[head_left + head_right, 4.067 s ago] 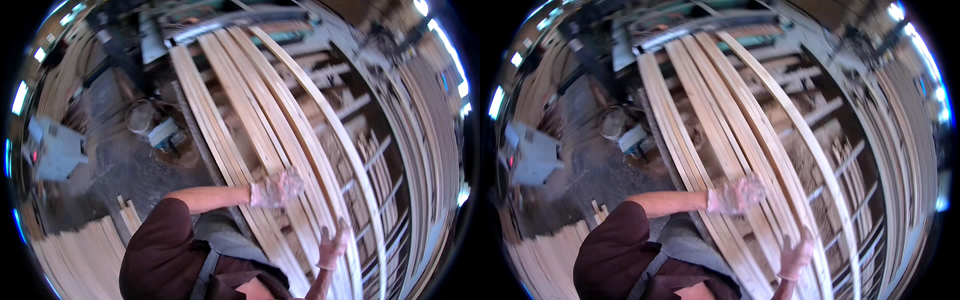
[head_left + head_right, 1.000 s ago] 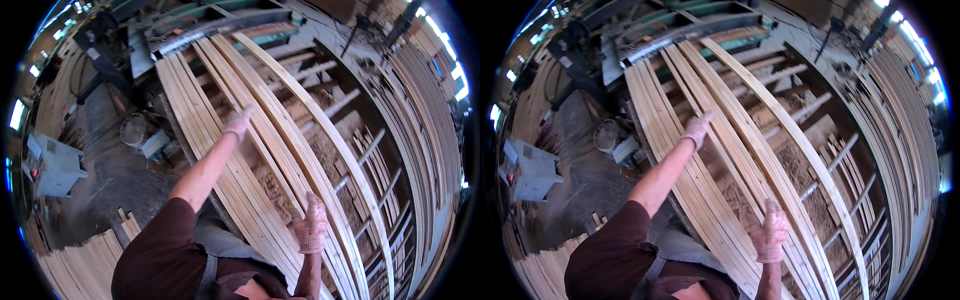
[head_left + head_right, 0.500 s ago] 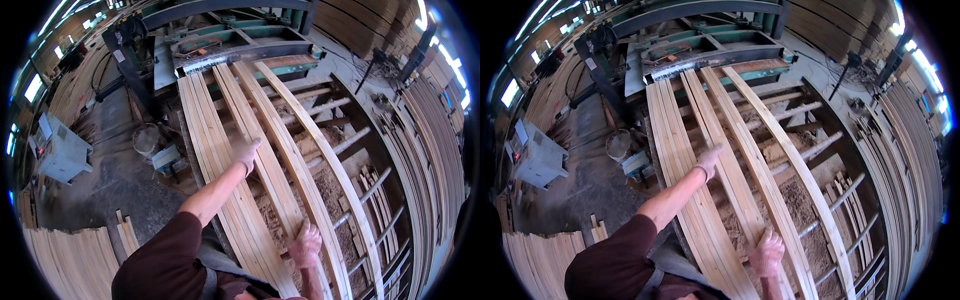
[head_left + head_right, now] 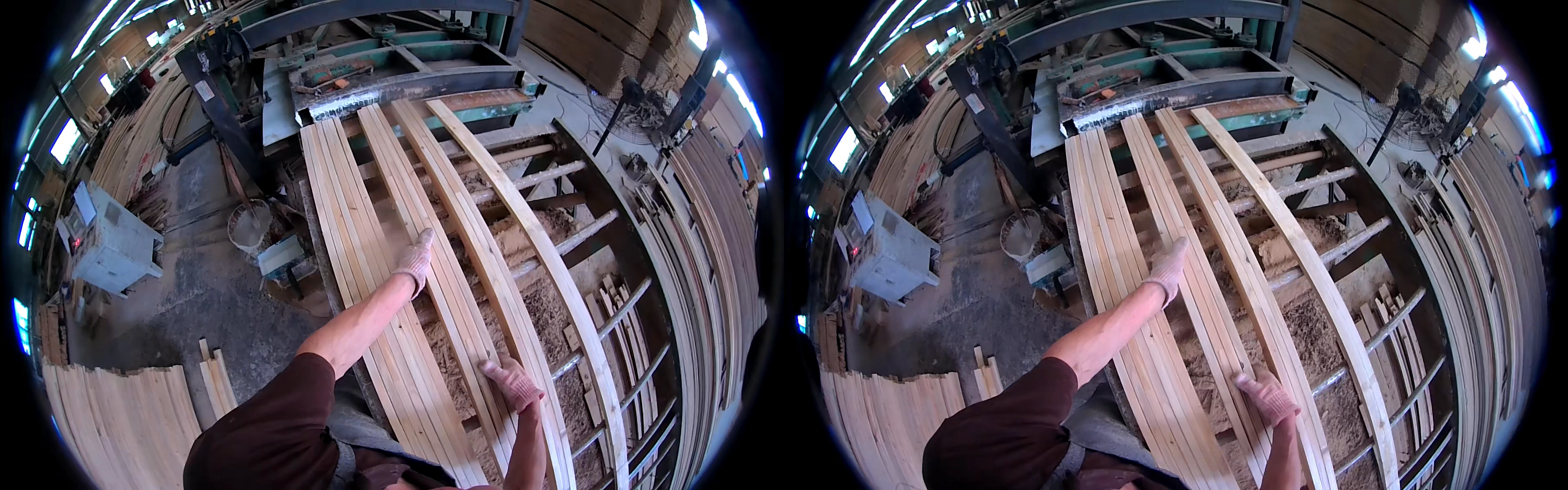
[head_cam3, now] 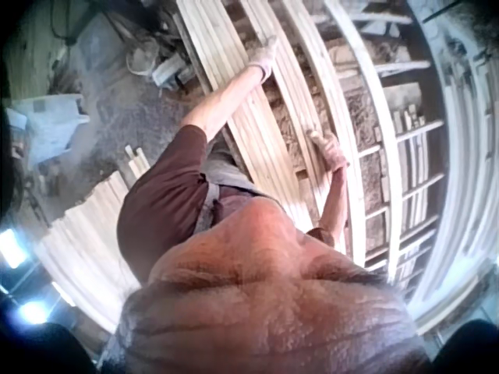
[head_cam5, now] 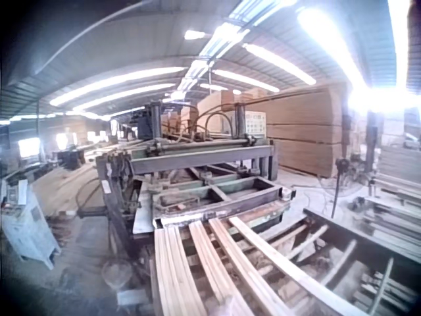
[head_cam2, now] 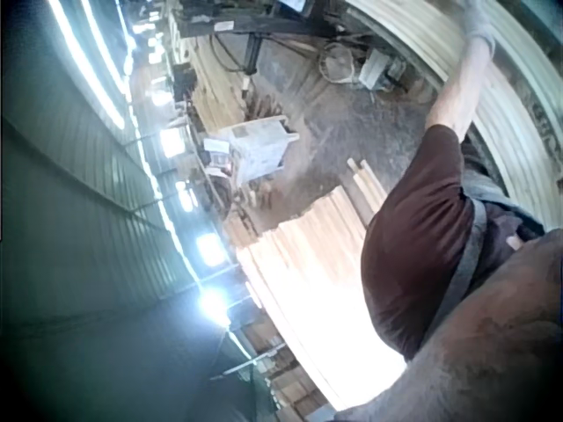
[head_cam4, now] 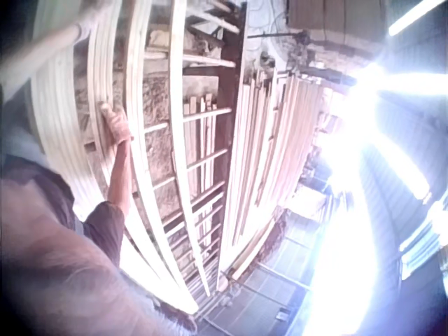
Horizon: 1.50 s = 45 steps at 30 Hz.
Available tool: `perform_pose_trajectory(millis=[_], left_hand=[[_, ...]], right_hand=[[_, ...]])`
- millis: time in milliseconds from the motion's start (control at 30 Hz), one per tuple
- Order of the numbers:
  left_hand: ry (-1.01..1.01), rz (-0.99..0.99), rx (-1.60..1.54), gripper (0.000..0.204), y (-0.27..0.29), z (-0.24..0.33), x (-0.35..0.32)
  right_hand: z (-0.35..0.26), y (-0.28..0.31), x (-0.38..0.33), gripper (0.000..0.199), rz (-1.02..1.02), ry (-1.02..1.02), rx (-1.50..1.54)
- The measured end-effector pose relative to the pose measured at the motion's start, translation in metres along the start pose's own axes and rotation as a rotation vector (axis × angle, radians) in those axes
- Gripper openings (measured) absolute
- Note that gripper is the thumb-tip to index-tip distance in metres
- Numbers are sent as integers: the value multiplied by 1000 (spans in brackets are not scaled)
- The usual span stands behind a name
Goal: The person handles and organizes wooden planks in a workshop. They pick up planks from a stack, place them onto a metal rack, and use a brush to sweep sawdust off the wood. The person also moves a large wooden panel and stacks smaller planks on the floor.
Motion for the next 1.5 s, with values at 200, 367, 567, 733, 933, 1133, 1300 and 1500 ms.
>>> perform_pose_trajectory(millis=[200, 367, 567, 733, 933, 1133, 1300, 1500], left_hand=[[148, -37, -219, 71, -1, 23, -27], [52, -71, -232, 67, -1, 28, -32], [-59, -50, -448, 68, 0, 28, -28], [49, -92, -340, 72, 11, 22, -23], [67, 85, -285, 76, 10, 26, -38], [166, -90, -604, 83, 9, 23, -28], [78, -95, -405, 85, 6, 39, -38], [19, -143, -394, 79, 5, 41, -50]], right_hand=[[39, -14, -1, 89, 48, -48, 69], [36, -10, -2, 96, -116, -41, 270], [36, -14, 2, 99, -186, -14, 406], [45, -15, -1, 103, -197, -26, 386], [65, -19, -10, 98, -151, -122, 405], [36, -3, -20, 93, -174, -112, 275], [63, -11, -10, 83, -172, -81, 193], [58, -13, 2, 79, -73, 13, 66]])
Point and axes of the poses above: each hand's wrist, its own x-axis towards the middle knuckle, its own y-axis out of the back of the hand, z = x × y, the point moved 3 cm from there along x, towards the middle knuckle, and after that the axes turned 1 degree about x, right-handed, at the moved point
